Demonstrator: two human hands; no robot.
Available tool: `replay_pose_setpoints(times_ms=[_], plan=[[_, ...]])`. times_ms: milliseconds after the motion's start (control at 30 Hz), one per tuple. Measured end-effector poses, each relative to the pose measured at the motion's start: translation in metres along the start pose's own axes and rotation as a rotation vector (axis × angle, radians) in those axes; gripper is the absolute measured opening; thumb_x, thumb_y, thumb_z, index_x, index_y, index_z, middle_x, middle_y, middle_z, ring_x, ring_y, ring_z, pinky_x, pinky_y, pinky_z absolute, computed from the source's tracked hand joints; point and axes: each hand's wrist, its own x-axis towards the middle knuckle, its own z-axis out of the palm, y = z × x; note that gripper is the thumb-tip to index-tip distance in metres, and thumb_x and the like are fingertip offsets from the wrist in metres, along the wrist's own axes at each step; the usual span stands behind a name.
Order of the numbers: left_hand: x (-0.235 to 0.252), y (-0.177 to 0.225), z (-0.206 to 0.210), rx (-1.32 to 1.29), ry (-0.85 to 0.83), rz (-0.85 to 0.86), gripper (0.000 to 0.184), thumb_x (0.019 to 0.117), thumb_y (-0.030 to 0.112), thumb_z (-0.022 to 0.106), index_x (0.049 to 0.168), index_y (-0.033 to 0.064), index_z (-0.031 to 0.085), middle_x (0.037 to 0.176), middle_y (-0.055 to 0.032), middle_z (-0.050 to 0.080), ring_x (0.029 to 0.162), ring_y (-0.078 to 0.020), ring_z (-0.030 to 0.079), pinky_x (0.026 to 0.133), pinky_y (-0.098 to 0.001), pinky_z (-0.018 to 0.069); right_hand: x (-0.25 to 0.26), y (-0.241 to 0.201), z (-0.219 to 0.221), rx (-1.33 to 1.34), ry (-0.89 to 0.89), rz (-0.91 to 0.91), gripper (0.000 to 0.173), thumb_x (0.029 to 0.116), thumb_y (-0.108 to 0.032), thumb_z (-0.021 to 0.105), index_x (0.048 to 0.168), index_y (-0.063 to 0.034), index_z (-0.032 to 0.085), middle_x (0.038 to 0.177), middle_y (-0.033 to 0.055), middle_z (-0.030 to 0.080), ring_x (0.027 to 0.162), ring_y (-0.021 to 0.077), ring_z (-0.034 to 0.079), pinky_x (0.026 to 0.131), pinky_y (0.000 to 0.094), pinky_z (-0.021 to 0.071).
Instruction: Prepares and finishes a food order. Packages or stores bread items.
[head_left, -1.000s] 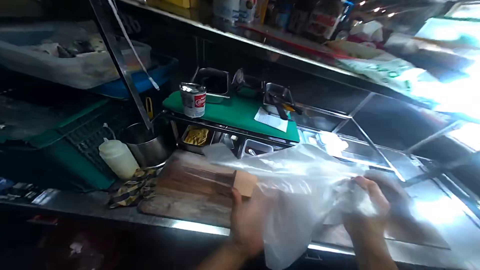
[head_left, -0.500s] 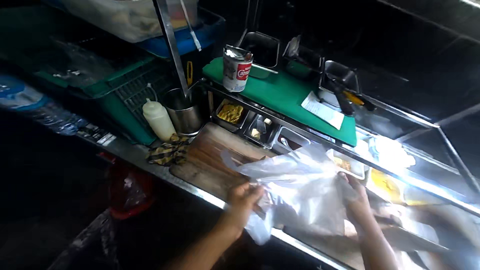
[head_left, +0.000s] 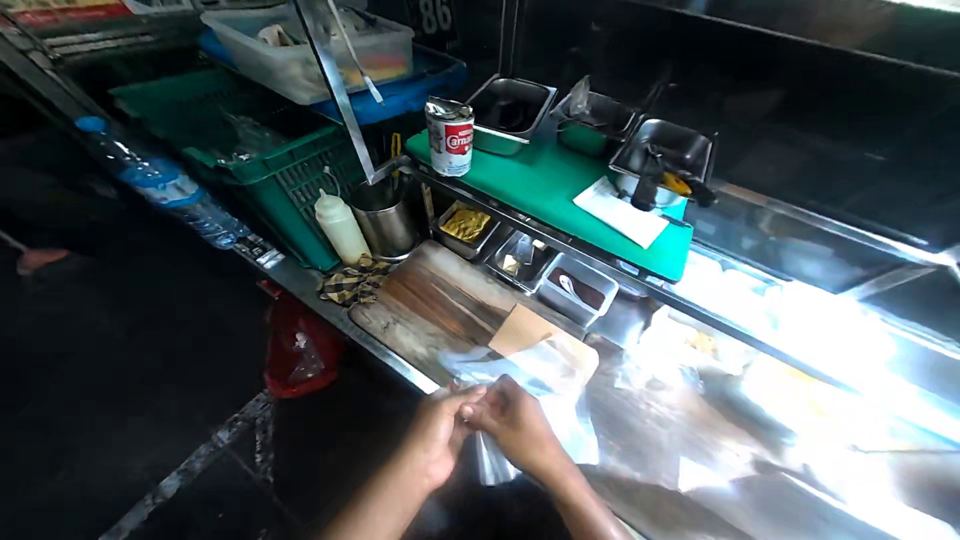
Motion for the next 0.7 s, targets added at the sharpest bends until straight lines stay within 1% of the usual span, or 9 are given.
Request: replay_pose_setpoints(times_ms=[67,167,300,400,467,533,600,667,700], plan=[[0.0,-0.003,0.005,-0.013,-0.027,0.004,0.018,0.0958,0.001,0.063,0.113,-0.0024,0.058,0.09,-0.0148,0.067,0.076,-0.0209,0.067,0.072,-0.0358,0.0593,-0.001,0.003,-0.008,-0.042,-0.041,-0.013,0.051,0.0881,-0.054,0.073,0.11,-0.0079,0.065,0.087,0.0053,0.065,0.078,0.0197,0.064,0.076,0.0446,0.0556],[-0.001,-0.008,0.012,0.132,-0.009,0.055,0.022,0.0961,0.013,0.071,0.109,-0.0023,0.063,0.091,-0.0149,0.07,0.077,-0.0221,0.069,0.07,-0.0362,0.0596,-0.007,0.011,-0.018,0.007,-0.148,-0.109,0.036,0.0953,-0.041,0.069,0.102,-0.0057,0.066,0.084,0.0055,0.063,0.072,0.0164,0.061,0.07,0.0382,0.0534],[-0.001,-0.009,0.02,0.117,-0.13,0.035,0.022,0.0931,0.007,0.071,0.111,-0.0008,0.062,0.087,-0.0121,0.069,0.077,-0.0192,0.068,0.072,-0.0341,0.0589,-0.003,0.016,-0.029,0.178,-0.205,-0.091,0.047,0.0914,-0.049,0.073,0.112,-0.0068,0.065,0.092,0.0041,0.068,0.073,0.0135,0.068,0.065,0.0336,0.0599],[0.004,-0.003,0.017,0.071,-0.244,-0.033,0.021,0.097,0.013,0.068,0.113,-0.0002,0.063,0.09,-0.0133,0.07,0.08,-0.0209,0.07,0.075,-0.0362,0.0605,0.002,0.012,-0.032,0.318,-0.197,-0.109,0.027,0.0941,-0.029,0.074,0.1,-0.0045,0.064,0.082,0.0036,0.068,0.067,0.0139,0.067,0.06,0.0323,0.0588],[0.009,0.014,-0.001,0.275,-0.168,0.117,0.02,0.0955,0.007,0.067,0.112,-0.0028,0.062,0.092,-0.0138,0.071,0.08,-0.0207,0.07,0.071,-0.0362,0.0609,-0.003,0.021,-0.049,0.38,-0.026,-0.057,0.012,0.0943,-0.013,0.067,0.091,-0.0032,0.06,0.078,0.0054,0.065,0.064,0.0183,0.068,0.06,0.0371,0.0624],[0.021,0.04,-0.044,0.803,0.061,0.426,0.019,0.0884,0.007,0.075,0.099,-0.0017,0.062,0.086,-0.011,0.063,0.075,-0.0193,0.064,0.068,-0.0368,0.0578,-0.011,0.047,-0.075,0.416,0.376,0.019,0.007,0.0927,-0.003,0.064,0.092,0.0032,0.064,0.078,0.011,0.069,0.061,0.0222,0.069,0.059,0.0406,0.0628],[0.033,0.059,-0.094,1.227,0.217,0.581,0.055,0.0775,0.027,0.09,0.121,0.0042,0.064,0.104,-0.0181,0.067,0.091,-0.0326,0.067,0.081,-0.0531,0.0569,-0.013,0.077,-0.098,0.256,0.696,-0.059,0.008,0.0817,-0.002,0.068,0.079,-0.0023,0.061,0.07,0.0061,0.065,0.057,0.0164,0.064,0.054,0.0349,0.0577],[0.026,0.058,-0.095,1.459,0.078,0.593,0.099,0.0715,0.036,0.093,0.155,0.0168,0.043,0.148,-0.0187,0.05,0.126,-0.0374,0.058,0.101,-0.0572,0.0519,-0.018,0.071,-0.092,0.054,0.603,-0.246,0.007,0.0797,-0.004,0.07,0.08,-0.0047,0.063,0.08,0.003,0.067,0.066,0.0106,0.063,0.059,0.0292,0.0548],[0.018,0.05,-0.079,1.548,-0.09,0.613,0.104,0.0716,0.034,0.092,0.159,0.0214,0.037,0.161,-0.0183,0.036,0.141,-0.0391,0.045,0.111,-0.0588,0.0433,-0.02,0.052,-0.078,-0.004,0.425,-0.33,0.006,0.0818,-0.005,0.071,0.083,-0.0037,0.065,0.084,0.0042,0.068,0.071,0.0106,0.064,0.063,0.0294,0.0561]])
